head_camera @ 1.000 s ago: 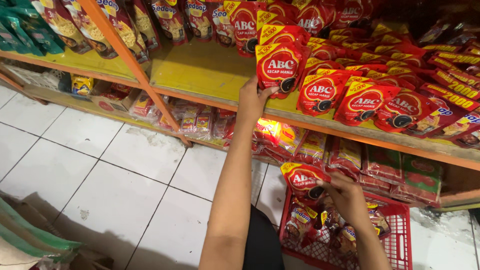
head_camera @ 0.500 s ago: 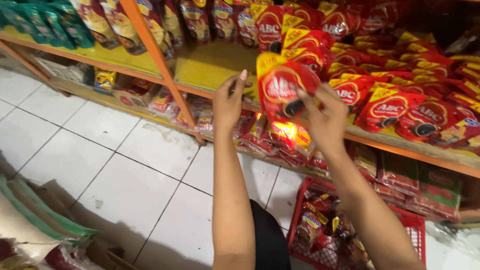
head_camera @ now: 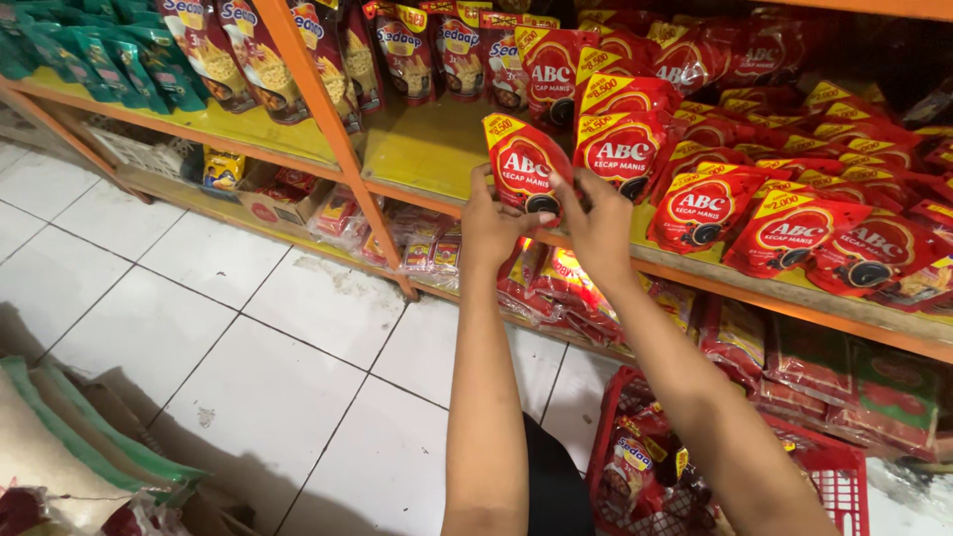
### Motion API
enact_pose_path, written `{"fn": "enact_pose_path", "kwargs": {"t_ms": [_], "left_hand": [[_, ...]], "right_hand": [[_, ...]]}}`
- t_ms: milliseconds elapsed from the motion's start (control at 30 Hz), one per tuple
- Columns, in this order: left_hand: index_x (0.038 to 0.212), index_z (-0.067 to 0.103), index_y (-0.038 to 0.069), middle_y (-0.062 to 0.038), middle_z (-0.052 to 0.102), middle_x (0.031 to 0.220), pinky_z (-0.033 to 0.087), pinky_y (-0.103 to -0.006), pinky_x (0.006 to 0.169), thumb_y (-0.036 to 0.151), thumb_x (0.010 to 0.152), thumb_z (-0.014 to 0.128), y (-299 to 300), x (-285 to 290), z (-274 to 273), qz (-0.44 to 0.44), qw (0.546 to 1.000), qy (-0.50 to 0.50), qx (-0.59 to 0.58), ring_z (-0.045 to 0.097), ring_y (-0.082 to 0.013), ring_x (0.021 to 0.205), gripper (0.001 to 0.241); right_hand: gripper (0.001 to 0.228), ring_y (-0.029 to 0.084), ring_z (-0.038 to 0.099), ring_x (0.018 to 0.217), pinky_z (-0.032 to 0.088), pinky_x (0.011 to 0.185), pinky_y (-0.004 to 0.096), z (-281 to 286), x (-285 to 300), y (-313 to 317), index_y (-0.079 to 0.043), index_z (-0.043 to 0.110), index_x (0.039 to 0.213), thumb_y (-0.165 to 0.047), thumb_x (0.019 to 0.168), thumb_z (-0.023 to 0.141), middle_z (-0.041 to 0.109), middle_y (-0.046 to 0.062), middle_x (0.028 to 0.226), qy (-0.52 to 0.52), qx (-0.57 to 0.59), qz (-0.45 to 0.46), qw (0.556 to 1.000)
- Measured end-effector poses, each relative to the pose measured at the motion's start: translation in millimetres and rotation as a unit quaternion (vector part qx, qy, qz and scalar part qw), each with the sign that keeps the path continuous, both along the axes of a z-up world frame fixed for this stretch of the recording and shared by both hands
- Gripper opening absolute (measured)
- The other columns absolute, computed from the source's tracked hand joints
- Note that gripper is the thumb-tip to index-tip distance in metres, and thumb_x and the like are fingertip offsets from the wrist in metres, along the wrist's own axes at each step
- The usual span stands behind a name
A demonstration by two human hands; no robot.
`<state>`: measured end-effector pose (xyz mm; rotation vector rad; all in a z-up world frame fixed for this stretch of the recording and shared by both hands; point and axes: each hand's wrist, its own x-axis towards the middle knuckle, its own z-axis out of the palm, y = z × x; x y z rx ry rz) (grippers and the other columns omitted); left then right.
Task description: The person moves condiment packets from a red plastic crate and arranges them onto a shelf in a store, handling the packets one by one to form organized rows.
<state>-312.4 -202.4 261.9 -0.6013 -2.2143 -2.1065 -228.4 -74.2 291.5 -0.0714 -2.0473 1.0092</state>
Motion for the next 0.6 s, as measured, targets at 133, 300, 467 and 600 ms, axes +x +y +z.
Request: {"fn": "enact_pose_path", "kwargs": {"t_ms": [133,300,467,600], "left_hand": [[0.133,0.045,0.004,-0.016,0.075,0.102,0.062,-0.0317,0.064,0.005,0.056,0.098,2.7,6.9,7.2,0.023,1.000,0.000,-0.004,0.071,-0.0186,0.075,0.093],[0.134,0.044,0.002,-0.015,0.068,0.116,0.066,-0.0329,0.069,-0.006,0.064,0.086,7.4,9.5,10.7,0.047,0.998,0.032,0.033,0.077,-0.0218,0.088,0.082],[0.143,0.036,0.003,-0.020,0.061,0.128,0.064,-0.0339,0.078,-0.011,0.068,0.084,13.4,-0.7,6.5,0.063,0.997,0.034,0.025,0.075,-0.0258,0.097,0.091],[0.146,0.035,0.002,-0.025,0.054,0.135,0.063,-0.0355,0.087,-0.015,0.069,0.082,29.0,-13.6,-11.1,0.081,0.989,0.111,0.060,0.068,-0.0310,0.114,0.092]], "right_hand": [[0.038,0.019,0.061,0.054,0.047,0.054,0.034,20.4,-4.1,5.9,0.005,0.066,0.090,-0.027,0.111,0.065,0.062,0.018,0.063,-0.073,-0.040,-0.039,0.996],[0.026,0.012,0.078,0.070,0.060,0.058,0.024,33.7,-18.8,7.0,0.004,0.063,0.099,-0.019,0.109,0.061,0.072,0.010,0.076,-0.005,-0.124,0.079,0.989],[0.023,0.019,0.077,0.085,0.063,0.069,0.026,14.5,2.6,0.3,0.006,0.054,0.123,-0.006,0.105,0.060,0.061,0.015,0.115,0.053,-0.140,0.076,0.986],[0.024,0.026,0.071,0.096,0.060,0.080,0.033,-12.7,10.2,3.8,0.004,0.057,0.125,0.003,0.102,0.065,0.058,0.017,0.118,-0.005,-0.013,-0.012,1.000]]}}
